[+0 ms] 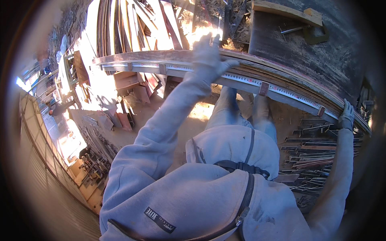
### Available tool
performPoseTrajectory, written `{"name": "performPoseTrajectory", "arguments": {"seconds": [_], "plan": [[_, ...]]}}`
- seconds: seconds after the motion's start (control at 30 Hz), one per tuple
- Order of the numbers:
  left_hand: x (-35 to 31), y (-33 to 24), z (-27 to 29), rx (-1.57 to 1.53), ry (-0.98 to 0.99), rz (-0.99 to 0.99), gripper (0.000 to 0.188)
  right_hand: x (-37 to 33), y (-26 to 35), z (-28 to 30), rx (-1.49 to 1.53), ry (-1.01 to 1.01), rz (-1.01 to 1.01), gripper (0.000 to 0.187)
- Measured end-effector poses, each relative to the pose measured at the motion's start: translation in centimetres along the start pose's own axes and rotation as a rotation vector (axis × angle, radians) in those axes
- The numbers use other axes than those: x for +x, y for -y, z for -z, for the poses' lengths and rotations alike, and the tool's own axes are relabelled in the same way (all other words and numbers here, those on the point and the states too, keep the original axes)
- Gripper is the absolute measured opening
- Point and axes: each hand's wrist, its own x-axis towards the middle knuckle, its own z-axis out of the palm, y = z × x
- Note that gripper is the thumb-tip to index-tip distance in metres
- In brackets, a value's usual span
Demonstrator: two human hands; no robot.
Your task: The person sorts and stacks wooden planks in a cluttered workshop. They pick up planks from a pile, place them on a workbench, and arrange them into neat stacks. The person also moves between the workbench and the floor to gather more planks.
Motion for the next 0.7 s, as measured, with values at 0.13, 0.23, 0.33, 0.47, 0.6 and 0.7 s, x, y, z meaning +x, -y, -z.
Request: {"name": "performPoseTrajectory", "arguments": {"seconds": [0.13, 0.23, 0.33, 0.47, 0.6, 0.7], "plan": [[-1.8, -21.3, -4.4, 0.032, 0.229, -0.61, 0.132, -1.0, 1.8, 2.1, -0.002, -0.035, 0.077, 0.1], [-2.4, -32.4, -7.8, 0.127, 0.184, -0.739, 0.126, -2.2, 3.2, 4.6, -0.016, -0.018, 0.074, 0.094], [-2.0, -37.6, -9.7, 0.046, 0.135, -0.696, 0.106, -3.7, 4.3, 6.5, 0.036, -0.04, 0.115, 0.087], [-3.8, -38.3, -11.5, 0.069, 0.187, -0.657, 0.101, -7.1, 4.3, 7.2, 0.24, -0.177, 0.267, 0.071], [-4.5, -37.8, -12.2, -0.173, -0.221, -0.718, 0.094, -9.7, 3.7, 6.1, 0.656, -0.507, 0.354, 0.063], [-3.0, -38.5, -10.9, -0.082, -0.183, -0.755, 0.104, -9.8, 2.9, 5.2, 0.541, -0.345, 0.285, 0.08]]}}
